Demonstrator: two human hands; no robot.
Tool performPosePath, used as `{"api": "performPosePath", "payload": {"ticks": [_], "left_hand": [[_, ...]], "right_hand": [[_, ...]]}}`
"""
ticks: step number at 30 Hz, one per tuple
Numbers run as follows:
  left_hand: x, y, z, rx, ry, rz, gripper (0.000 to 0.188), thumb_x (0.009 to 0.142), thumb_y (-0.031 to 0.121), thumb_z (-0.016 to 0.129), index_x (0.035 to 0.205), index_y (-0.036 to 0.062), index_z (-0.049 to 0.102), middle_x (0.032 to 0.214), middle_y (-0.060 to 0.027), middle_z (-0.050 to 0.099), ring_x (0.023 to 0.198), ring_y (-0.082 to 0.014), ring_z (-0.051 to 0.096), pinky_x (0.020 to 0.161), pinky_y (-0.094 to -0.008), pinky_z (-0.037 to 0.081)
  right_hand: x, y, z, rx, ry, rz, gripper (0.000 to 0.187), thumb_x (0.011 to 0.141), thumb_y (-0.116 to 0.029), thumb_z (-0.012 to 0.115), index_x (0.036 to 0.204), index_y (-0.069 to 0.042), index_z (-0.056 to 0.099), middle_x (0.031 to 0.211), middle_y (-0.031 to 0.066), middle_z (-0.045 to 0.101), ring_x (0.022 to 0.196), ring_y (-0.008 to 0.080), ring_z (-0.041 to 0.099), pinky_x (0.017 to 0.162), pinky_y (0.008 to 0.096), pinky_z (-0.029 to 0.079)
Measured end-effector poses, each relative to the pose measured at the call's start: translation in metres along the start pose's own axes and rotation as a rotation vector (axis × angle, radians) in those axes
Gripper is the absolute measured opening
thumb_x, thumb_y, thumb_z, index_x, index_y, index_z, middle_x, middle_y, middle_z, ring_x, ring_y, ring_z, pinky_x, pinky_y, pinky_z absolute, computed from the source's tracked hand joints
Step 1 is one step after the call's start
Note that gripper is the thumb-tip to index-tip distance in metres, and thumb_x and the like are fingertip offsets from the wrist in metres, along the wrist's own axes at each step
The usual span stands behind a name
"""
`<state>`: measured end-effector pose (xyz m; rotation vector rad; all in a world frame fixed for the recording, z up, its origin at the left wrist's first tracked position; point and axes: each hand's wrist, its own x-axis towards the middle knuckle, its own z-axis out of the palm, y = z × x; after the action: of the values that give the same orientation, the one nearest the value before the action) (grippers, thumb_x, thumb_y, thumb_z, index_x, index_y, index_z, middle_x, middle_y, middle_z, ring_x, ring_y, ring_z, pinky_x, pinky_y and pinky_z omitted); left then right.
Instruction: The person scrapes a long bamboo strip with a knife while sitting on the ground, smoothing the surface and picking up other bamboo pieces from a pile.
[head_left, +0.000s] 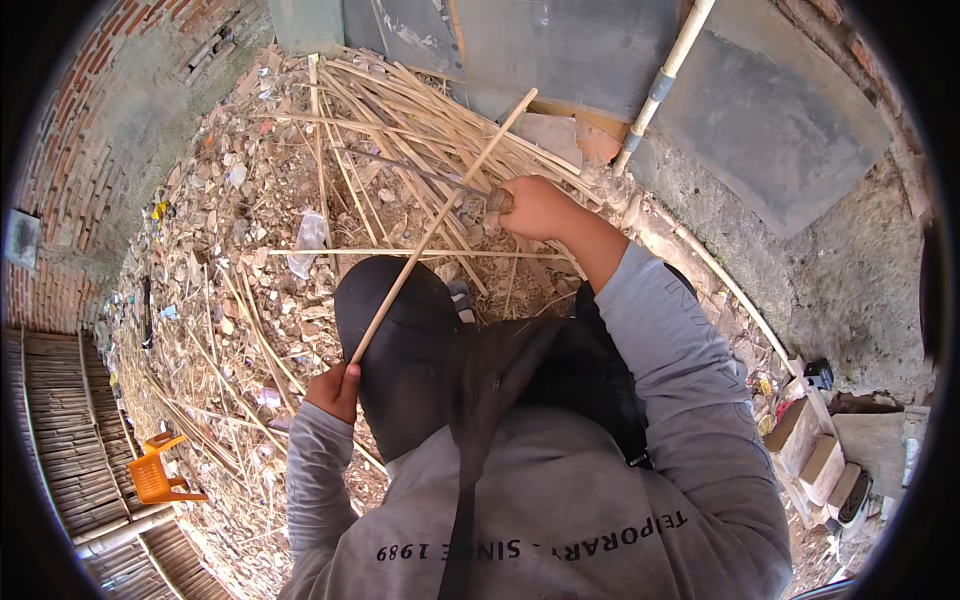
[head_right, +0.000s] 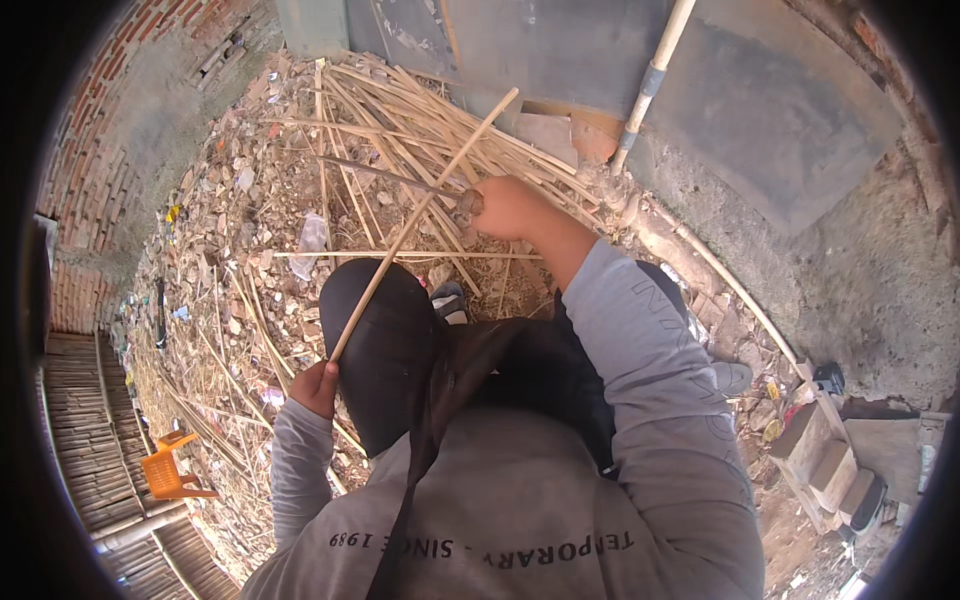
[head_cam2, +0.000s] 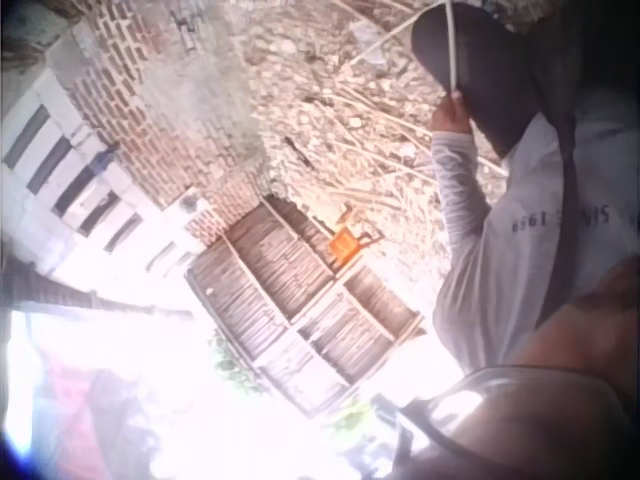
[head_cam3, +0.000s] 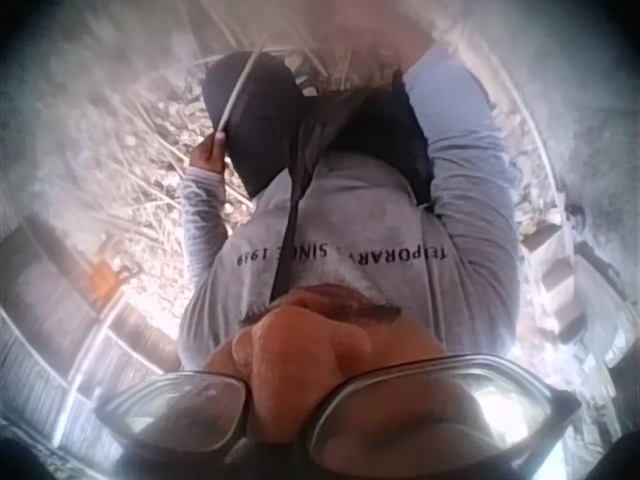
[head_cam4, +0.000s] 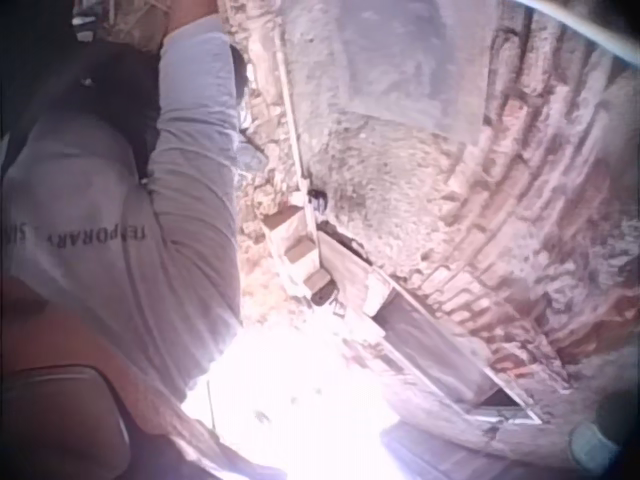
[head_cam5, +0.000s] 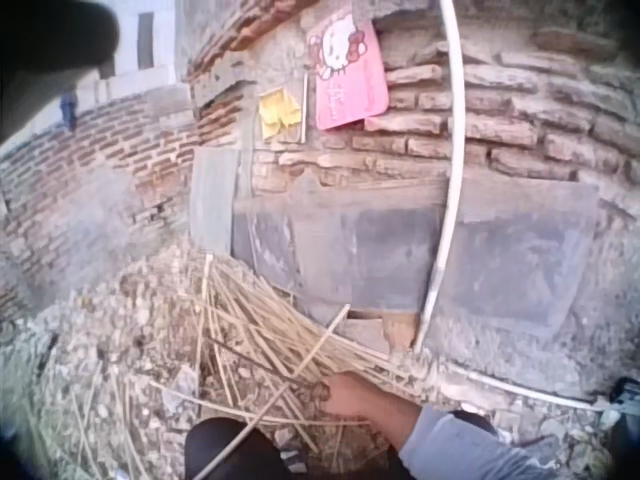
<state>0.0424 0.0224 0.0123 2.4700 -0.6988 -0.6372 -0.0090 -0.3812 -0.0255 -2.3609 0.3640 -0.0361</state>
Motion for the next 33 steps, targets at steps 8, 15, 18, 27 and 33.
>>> {"api": "performPosePath", "payload": {"ticks": [8, 15, 18, 27, 33], "left_hand": [[0.004, 0.002, 0.004, 0.127, 0.051, 0.073, 0.054, 0.099, 0.045, 0.043, 0.074, -0.0007, 0.054, 0.057, -0.0236, 0.052, 0.058, -0.0446, 0.055, 0.054, -0.0487, 0.040], [-0.001, -0.014, 0.002, 0.083, 0.040, 0.094, 0.055, 0.099, 0.046, 0.043, 0.073, -0.0015, 0.054, 0.056, -0.0229, 0.052, 0.055, -0.0429, 0.054, 0.052, -0.0476, 0.039], [0.005, -0.005, 0.009, 0.148, 0.050, 0.104, 0.055, 0.100, 0.047, 0.042, 0.073, -0.0008, 0.053, 0.056, -0.0222, 0.052, 0.056, -0.0413, 0.056, 0.053, -0.0468, 0.040], [-0.004, -0.013, 0.008, 0.205, 0.126, 0.082, 0.049, 0.099, 0.044, 0.045, 0.081, 0.0003, 0.057, 0.061, -0.0238, 0.056, 0.063, -0.0453, 0.058, 0.055, -0.0495, 0.042], [0.003, -0.006, 0.005, 0.273, 0.121, 0.120, 0.045, 0.098, 0.039, 0.047, 0.076, 0.0005, 0.055, 0.061, -0.0242, 0.056, 0.062, -0.0452, 0.058, 0.056, -0.0499, 0.043]], "right_hand": [[0.003, 0.020, 0.006, 0.010, -0.094, 0.076, 0.032, 0.072, -0.025, 0.070, 0.097, -0.004, 0.067, 0.080, 0.0194, 0.066, 0.073, 0.0335, 0.064, 0.069, 0.0408, 0.050], [-0.008, -0.006, 0.003, -0.085, -0.099, -0.086, 0.032, 0.072, -0.025, 0.071, 0.096, -0.004, 0.068, 0.082, 0.0171, 0.068, 0.078, 0.0306, 0.067, 0.072, 0.0410, 0.050], [-0.005, 0.005, 0.002, -0.014, -0.217, 0.028, 0.028, 0.071, -0.022, 0.068, 0.093, -0.005, 0.067, 0.081, 0.0186, 0.067, 0.081, 0.0354, 0.065, 0.072, 0.0439, 0.050], [-0.009, -0.035, 0.009, -0.215, -0.142, -0.093, 0.024, 0.070, -0.020, 0.064, 0.091, -0.007, 0.068, 0.087, 0.0196, 0.066, 0.085, 0.0383, 0.064, 0.075, 0.0456, 0.050], [0.001, 0.047, -0.021, -0.085, 0.177, 0.087, 0.026, 0.071, -0.022, 0.069, 0.091, -0.006, 0.068, 0.084, 0.0203, 0.067, 0.080, 0.0388, 0.064, 0.075, 0.0410, 0.051]]}}
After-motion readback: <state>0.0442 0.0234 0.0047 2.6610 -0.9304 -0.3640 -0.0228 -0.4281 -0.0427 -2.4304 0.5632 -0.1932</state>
